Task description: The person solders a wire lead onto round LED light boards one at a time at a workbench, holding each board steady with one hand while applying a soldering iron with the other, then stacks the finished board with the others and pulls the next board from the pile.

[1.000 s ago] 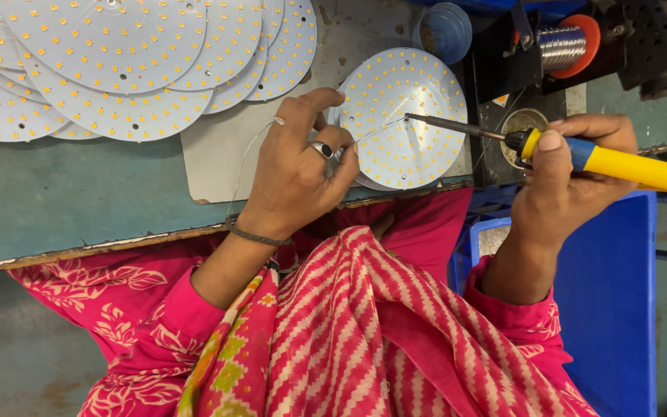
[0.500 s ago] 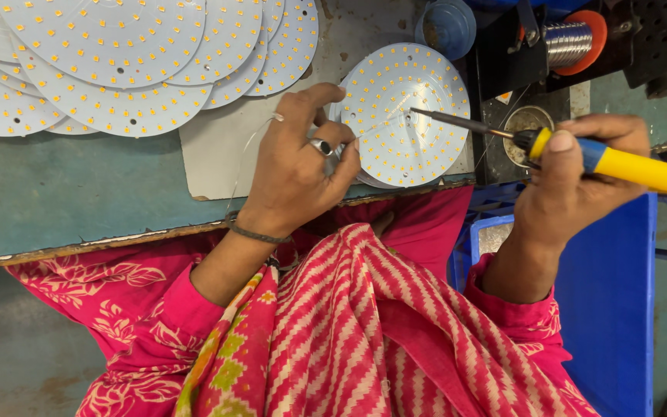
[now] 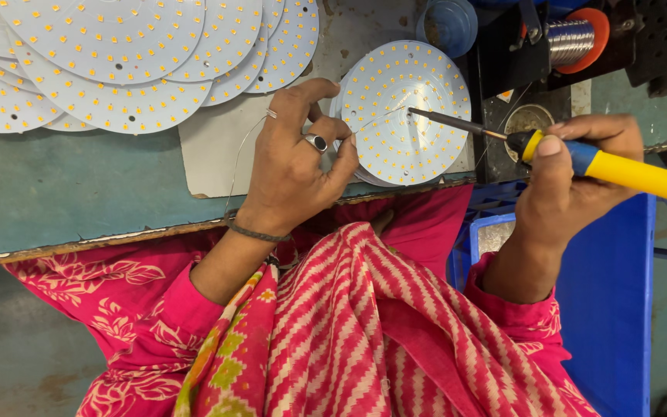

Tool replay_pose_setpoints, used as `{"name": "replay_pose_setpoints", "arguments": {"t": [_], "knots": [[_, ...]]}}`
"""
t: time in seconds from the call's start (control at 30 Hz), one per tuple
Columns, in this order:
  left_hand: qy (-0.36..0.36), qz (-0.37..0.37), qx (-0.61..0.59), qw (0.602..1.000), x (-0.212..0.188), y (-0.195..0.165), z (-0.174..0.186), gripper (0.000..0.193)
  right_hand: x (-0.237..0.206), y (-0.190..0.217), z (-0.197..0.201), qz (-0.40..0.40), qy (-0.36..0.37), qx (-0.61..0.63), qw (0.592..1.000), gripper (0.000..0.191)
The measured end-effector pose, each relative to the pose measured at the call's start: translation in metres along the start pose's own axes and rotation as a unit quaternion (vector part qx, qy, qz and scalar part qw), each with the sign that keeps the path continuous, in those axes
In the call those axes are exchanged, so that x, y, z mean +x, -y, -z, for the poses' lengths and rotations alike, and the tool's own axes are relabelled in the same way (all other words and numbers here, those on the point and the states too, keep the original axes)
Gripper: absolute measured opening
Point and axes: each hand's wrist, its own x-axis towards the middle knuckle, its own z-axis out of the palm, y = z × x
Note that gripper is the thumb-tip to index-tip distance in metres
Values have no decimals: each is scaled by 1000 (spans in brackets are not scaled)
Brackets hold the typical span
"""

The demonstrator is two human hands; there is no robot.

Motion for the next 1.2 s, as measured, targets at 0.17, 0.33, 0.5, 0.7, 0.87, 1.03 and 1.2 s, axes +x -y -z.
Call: {"name": "replay_pose_setpoints", "arguments": {"t": [0.17,0.33,0.5,0.7,0.87,1.03,1.2], "knots": [[-25,12,6,1000,-2,-11,-1,15,-3,-5,5,33,-32,-23,999,31],[-28,28,-18,999,-6,-16,-10,16,0,-2,7,28,-82,5,996,33],[-28,27,-19,999,-8,-12,-10,17,-5,1,-1,15,-56,-3,998,29],[-33,36,-24,999,-7,-11,-12,18,-3,0,-8,-11,-40,23,999,31],[-35,45,-28,998,-10,-9,-13,18,-4,-3,-4,9,-19,6,1000,34],[-47,60,-44,996,-10,-8,-13,16,-5,-3,0,37,-22,-34,999,34],[-56,49,-25,997,-4,-7,-10,16,-3,-2,5,26,-65,-14,997,32]]}}
